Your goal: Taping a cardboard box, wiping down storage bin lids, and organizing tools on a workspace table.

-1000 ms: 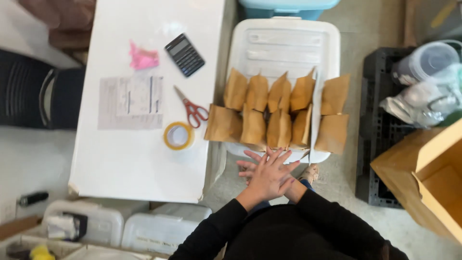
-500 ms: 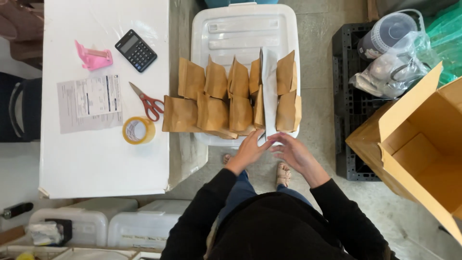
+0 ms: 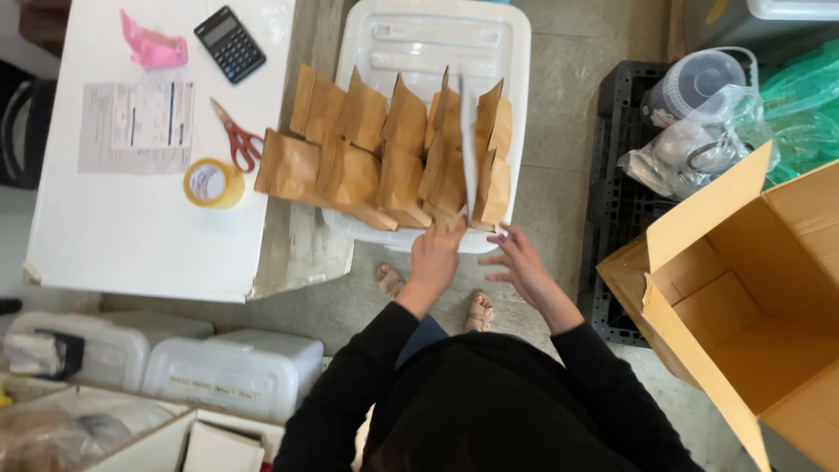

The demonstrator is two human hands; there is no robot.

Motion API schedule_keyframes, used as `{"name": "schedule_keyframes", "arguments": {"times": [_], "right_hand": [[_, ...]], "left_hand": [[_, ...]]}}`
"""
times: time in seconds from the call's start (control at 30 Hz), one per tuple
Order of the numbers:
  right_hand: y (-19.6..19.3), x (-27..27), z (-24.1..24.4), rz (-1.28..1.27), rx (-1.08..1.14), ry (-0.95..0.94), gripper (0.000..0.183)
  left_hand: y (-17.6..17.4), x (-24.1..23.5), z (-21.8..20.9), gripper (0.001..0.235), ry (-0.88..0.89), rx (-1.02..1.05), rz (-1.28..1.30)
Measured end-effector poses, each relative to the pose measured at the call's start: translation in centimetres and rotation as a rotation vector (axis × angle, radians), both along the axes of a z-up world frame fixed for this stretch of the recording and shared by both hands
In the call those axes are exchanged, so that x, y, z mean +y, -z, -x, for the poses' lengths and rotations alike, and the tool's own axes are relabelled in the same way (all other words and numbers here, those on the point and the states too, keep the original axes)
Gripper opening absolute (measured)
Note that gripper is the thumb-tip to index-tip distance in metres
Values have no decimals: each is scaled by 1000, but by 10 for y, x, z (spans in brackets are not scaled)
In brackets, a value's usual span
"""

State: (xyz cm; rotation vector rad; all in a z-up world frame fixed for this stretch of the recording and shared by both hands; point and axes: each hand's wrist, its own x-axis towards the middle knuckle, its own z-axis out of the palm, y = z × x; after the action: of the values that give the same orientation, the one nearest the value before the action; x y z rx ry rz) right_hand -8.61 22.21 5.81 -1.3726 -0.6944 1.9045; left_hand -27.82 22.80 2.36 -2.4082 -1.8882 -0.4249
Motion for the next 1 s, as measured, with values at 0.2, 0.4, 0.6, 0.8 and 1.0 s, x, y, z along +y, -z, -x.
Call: {"name": "schedule_keyframes", "arguments": {"times": [0.2,0.4,0.6,0.8,1.0], "right_hand": [[62,52,43,97,-275,162,73],[18,53,7,-52,344,176,51],[-46,32,17,-151,255,-98,39],[-65,28,30,-244,167,-316,33],[-70,46,31,-285,206,-217,37]], "left_hand": [[-50,-78,-14,54,133,17,-82],[-118,-94,13,59,-190,-801,32],[-110,-70,51,61,-297,-1167,164],[-107,-37,61,59,-43,-1612,286],[-108,-32,62,67,-19,-1580,414]]}}
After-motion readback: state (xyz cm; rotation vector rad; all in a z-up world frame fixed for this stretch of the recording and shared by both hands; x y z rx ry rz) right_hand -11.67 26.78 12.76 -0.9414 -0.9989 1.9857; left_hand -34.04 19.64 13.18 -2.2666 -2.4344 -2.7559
